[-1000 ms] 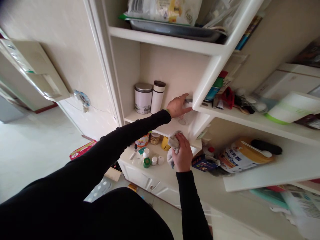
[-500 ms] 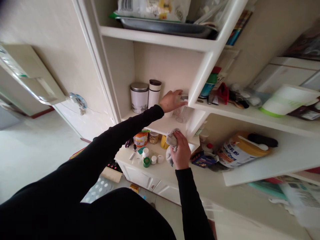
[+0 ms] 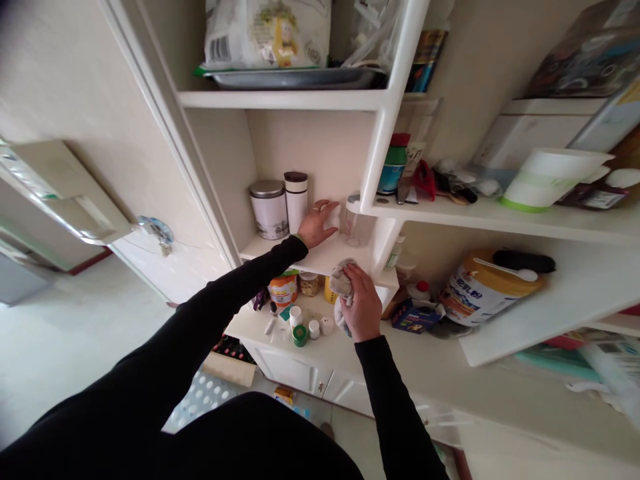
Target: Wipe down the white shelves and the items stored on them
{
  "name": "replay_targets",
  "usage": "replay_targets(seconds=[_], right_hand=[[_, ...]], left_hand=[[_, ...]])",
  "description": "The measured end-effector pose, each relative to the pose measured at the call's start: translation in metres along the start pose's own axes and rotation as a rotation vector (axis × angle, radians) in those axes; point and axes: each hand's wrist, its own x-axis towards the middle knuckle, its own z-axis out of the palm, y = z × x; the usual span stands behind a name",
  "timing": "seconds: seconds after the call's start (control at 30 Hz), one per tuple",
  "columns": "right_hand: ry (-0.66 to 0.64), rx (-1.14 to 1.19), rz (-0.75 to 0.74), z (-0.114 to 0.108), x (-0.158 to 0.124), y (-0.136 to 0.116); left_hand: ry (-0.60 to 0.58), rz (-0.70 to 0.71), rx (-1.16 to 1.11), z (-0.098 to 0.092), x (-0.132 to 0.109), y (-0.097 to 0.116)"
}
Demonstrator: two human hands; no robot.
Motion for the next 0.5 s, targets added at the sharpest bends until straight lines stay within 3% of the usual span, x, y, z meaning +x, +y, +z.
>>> replay_targets(seconds=[0.17, 0.5], right_hand=[[0.024, 0.013, -0.010, 0.002, 0.000, 0.000], [0.049, 0.033, -0.020, 0.006, 0.000, 0.000]], left_hand=[[-0.027, -0.004, 0.108, -0.003, 0.000, 0.004], [-0.056, 0.057, 0.474, -0.035, 0.006, 0.020]])
